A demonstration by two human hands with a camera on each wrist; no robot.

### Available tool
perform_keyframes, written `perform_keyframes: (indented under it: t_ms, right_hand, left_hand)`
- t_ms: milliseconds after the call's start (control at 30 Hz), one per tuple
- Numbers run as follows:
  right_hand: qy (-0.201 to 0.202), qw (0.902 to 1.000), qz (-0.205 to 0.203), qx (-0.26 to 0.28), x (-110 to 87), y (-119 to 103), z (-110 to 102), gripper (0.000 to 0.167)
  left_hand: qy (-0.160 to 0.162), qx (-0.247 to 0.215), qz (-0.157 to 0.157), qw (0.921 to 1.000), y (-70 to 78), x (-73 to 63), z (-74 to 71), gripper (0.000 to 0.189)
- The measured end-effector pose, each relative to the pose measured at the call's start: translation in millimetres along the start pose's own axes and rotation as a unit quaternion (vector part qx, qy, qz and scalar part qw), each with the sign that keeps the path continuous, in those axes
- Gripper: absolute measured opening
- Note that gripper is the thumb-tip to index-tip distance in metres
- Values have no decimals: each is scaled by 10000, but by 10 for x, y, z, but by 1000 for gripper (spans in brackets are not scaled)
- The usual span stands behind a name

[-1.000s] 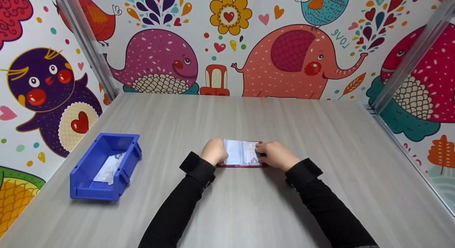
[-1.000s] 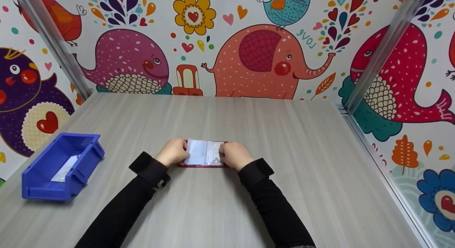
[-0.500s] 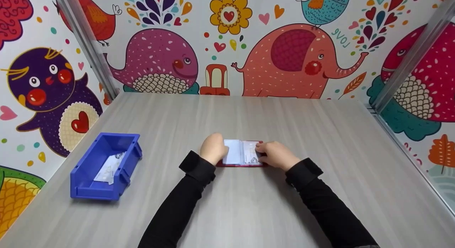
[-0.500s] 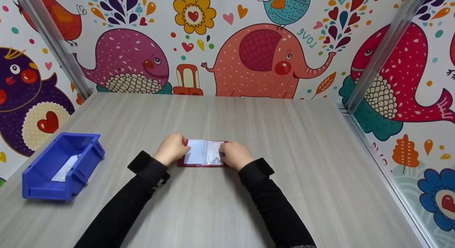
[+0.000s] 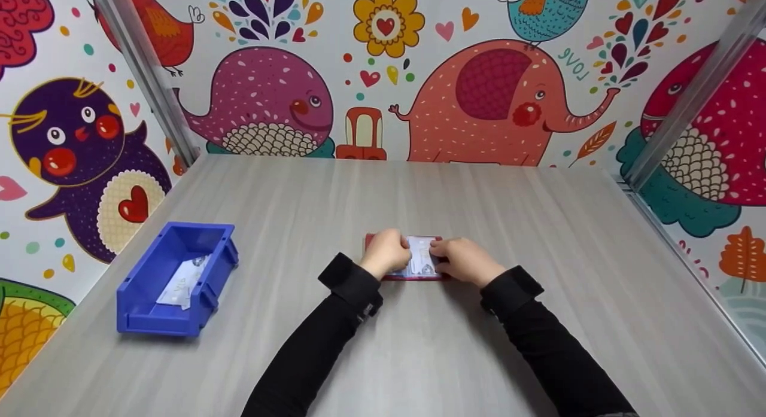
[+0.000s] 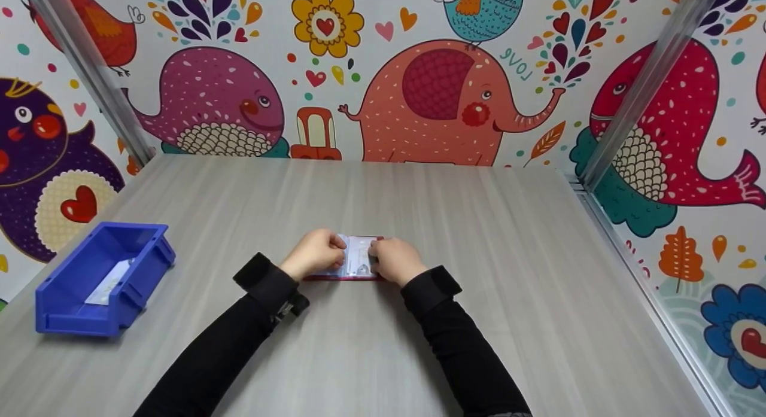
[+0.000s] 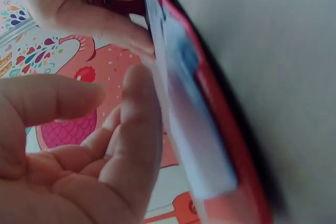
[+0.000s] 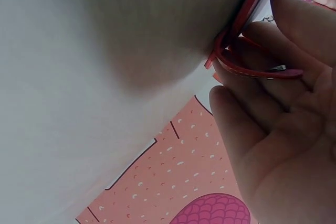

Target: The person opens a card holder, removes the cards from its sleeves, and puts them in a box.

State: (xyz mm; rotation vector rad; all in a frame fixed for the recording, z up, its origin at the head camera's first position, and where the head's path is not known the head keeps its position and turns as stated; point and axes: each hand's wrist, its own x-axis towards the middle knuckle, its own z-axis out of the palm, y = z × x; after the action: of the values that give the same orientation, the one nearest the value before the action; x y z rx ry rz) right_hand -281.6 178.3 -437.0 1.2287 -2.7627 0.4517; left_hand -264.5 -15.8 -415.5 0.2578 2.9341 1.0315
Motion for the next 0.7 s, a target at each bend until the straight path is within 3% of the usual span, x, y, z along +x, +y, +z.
perform_keyframes:
  t_ms: [200,433,700]
  right_hand:
    - [-4,10000,34,-7,-10,7,5,13]
    - [17,10000,-53,-34,-10,15,11,26]
    - [-164,9998,39,60,-26,24,2,12]
  left_hand:
    - [-97,-82,-37,9999,3,14,41,8]
    - [-131,-123,-198,9996,6,14,31,29]
    - [-80,-145,-196,9997,49,0,43,34]
